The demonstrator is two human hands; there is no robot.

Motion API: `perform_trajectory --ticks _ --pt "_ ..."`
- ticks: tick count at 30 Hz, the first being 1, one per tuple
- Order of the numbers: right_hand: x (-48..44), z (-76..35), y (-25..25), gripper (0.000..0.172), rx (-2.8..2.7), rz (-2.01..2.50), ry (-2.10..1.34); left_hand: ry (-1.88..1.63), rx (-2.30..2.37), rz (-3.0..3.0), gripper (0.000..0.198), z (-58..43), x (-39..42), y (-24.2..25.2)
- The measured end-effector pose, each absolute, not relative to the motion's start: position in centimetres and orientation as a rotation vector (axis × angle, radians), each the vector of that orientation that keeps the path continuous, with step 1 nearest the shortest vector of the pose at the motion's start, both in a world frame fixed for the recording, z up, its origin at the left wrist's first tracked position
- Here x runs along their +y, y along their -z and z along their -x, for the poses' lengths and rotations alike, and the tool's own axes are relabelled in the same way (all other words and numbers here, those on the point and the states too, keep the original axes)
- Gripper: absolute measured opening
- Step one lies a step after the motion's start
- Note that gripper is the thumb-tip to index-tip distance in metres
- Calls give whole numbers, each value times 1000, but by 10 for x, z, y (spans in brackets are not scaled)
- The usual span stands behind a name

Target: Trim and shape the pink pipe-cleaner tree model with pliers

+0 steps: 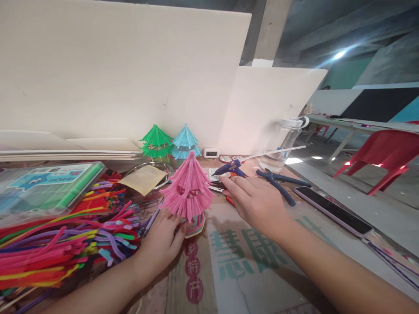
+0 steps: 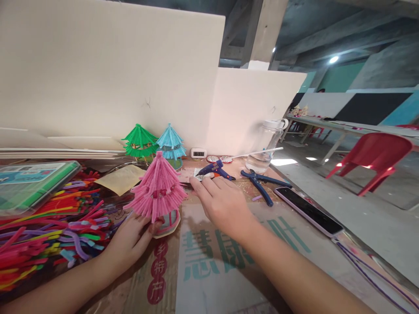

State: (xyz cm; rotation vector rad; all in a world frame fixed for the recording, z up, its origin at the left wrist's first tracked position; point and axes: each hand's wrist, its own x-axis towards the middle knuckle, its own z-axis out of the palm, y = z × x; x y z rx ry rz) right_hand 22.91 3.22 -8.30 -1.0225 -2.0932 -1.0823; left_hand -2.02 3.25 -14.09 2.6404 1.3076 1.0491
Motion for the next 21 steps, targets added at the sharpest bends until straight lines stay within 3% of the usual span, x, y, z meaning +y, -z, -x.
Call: perform_trajectory --ticks 21 --pt "32 -229 85 28 -2105 1045 971 -1051 1315 -2662 20 19 32 141"
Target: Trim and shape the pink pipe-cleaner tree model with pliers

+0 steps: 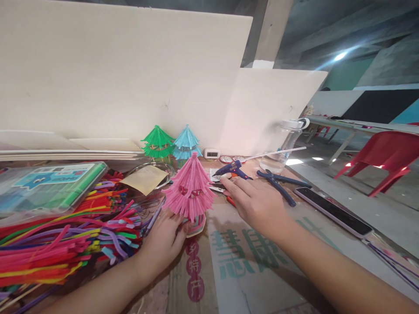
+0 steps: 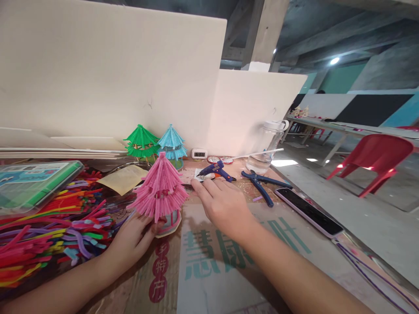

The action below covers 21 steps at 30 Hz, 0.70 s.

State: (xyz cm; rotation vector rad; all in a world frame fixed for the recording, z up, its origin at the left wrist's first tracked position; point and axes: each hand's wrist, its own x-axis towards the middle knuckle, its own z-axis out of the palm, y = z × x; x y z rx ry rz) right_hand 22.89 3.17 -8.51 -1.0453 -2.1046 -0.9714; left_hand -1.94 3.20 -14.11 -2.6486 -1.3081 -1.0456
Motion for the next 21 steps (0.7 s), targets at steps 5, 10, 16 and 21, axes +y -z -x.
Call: perform_trajectory --ticks 5,10,16,21 --pt "37 -224 87 34 -1897 1124 342 1174 -1338 2623 23 20 39 144" --pt "36 -208 106 33 -1750 1039 -91 1312 -1437 2620 25 23 51 144" --pt "30 -200 114 31 -1618 1025 -439 1308 -1456 2628 23 24 53 142" --pt "26 -193 103 45 -1489 938 -998 1250 -1443 2651 23 25 54 142"
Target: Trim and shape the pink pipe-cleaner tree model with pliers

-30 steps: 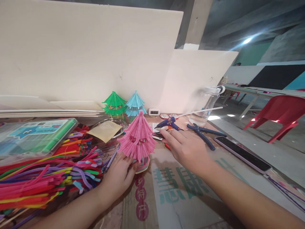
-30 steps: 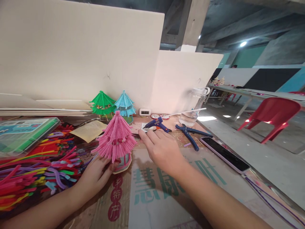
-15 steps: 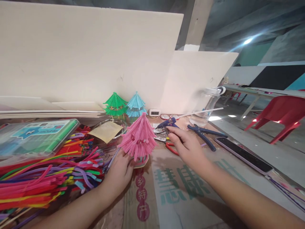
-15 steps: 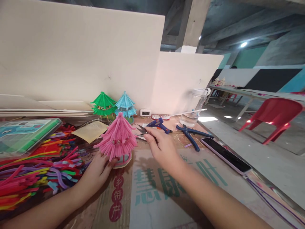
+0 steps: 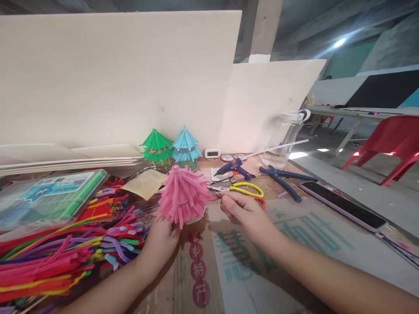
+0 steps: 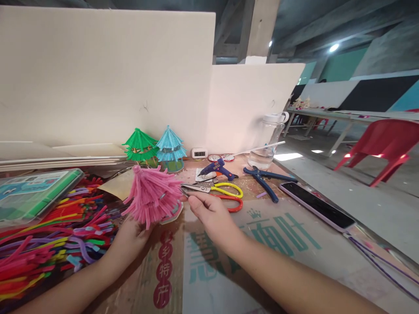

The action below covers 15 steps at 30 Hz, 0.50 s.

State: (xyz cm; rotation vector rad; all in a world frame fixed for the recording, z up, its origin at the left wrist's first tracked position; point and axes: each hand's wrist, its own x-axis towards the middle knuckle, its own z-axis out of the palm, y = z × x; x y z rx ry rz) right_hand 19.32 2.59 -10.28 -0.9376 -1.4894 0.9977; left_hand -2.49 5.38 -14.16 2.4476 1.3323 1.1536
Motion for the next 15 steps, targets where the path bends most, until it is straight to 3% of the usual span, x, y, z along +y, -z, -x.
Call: perform_trajectory --ticks 4,15 --pt "23 -189 103 54 -1431 900 -1221 -1180 1335 -2448 26 26 55 144" --pt "18 -190 98 57 -1364 897 -1352 -1084 1345 -2528 30 35 58 153"
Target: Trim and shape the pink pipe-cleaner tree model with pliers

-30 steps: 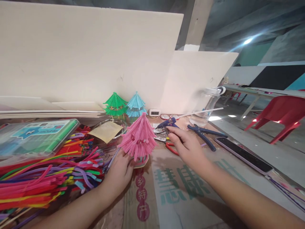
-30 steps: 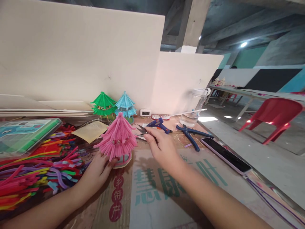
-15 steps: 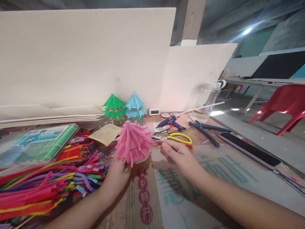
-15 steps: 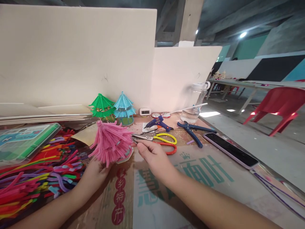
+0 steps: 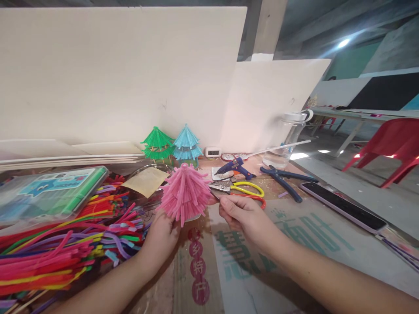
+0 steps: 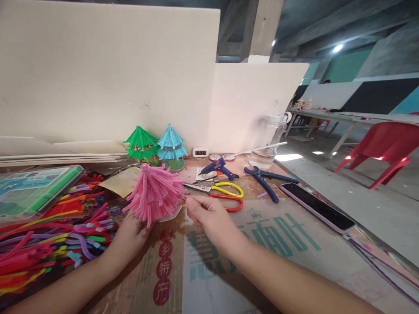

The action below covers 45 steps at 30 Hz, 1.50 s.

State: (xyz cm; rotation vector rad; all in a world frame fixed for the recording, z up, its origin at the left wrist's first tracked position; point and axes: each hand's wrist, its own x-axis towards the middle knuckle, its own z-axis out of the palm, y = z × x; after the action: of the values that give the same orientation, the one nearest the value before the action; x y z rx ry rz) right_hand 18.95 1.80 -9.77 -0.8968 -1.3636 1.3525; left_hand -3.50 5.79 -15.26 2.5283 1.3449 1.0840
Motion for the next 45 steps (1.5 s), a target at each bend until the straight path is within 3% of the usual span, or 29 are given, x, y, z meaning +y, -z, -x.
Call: perform_trajectory --ticks 45 --pt "15 -185 98 56 -1302 907 -1371 -1176 1345 -2541 36 27 55 152"
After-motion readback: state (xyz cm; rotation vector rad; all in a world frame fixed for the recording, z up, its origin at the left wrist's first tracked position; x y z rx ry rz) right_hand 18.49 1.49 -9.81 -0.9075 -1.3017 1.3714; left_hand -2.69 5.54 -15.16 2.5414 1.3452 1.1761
